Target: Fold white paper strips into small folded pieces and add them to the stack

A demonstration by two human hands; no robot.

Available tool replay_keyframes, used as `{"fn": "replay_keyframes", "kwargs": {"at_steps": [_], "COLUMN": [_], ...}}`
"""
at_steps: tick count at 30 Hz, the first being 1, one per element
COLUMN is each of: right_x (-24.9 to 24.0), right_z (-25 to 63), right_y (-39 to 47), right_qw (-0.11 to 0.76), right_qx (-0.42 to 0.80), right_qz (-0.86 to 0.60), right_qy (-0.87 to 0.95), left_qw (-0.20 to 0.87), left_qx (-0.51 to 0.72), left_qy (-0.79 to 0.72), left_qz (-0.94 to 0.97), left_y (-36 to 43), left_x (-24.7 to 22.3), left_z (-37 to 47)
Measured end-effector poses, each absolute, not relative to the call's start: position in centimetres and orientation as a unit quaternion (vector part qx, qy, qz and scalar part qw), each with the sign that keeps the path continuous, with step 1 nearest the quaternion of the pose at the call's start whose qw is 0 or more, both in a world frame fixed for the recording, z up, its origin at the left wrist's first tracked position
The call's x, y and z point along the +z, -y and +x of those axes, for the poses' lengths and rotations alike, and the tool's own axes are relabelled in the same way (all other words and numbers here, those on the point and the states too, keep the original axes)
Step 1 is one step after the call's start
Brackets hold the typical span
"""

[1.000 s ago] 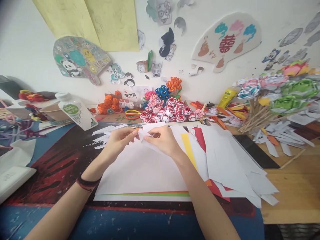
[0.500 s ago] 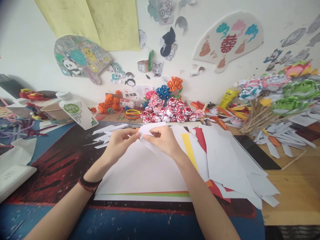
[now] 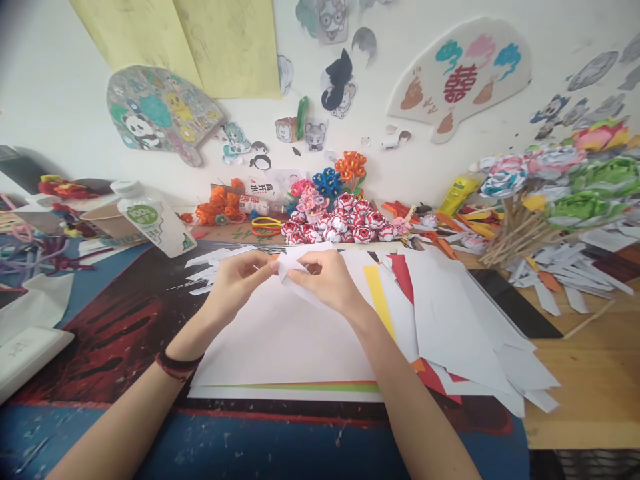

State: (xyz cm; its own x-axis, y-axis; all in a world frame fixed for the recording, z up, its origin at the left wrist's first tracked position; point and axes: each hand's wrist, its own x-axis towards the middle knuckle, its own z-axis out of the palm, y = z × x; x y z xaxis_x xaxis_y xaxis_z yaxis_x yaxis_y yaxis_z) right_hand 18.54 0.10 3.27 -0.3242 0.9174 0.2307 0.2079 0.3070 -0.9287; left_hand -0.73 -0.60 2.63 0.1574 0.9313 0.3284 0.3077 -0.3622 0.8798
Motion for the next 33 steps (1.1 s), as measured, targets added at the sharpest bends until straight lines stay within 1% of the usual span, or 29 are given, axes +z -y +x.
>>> {"fn": "replay_keyframes", "kwargs": {"at_steps": [4,9,14,18,24,29,33], "right_x": [3.4,3.3,3.3,3.3,3.4,3.4,3.5], "right_z": [18.5,18.6,18.8,18.8,18.7,18.8,18.9], "right_y": [0.0,-0.1,-0.3,-0.3,-0.2,-0.3,-0.3], "right_qw": [0.413,0.419,0.426,0.430,0.445,0.447,0.449], "right_qx": [0.422,0.425,0.414,0.407,0.416,0.412,0.408], "right_qz": [-0.409,-0.405,-0.401,-0.399,-0.391,-0.395,-0.393], "right_qy": [0.696,0.692,0.697,0.700,0.690,0.689,0.692], "left_qw": [0.329,0.317,0.305,0.315,0.284,0.310,0.266], "left_qx": [0.477,0.464,0.421,0.386,0.420,0.400,0.397], "left_qy": [-0.444,-0.459,-0.463,-0.451,-0.440,-0.427,-0.424], "left_qz": [0.683,0.688,0.718,0.741,0.742,0.749,0.769], "left_y": [0.7,0.8,1.0,1.5,1.7,1.8,1.9], "left_x": [2.5,2.8,3.2,3.3,2.9,2.8,2.9], "left_z": [-0.7,-0.4,-0.1,0.2,0.6,0.8,0.8]}}
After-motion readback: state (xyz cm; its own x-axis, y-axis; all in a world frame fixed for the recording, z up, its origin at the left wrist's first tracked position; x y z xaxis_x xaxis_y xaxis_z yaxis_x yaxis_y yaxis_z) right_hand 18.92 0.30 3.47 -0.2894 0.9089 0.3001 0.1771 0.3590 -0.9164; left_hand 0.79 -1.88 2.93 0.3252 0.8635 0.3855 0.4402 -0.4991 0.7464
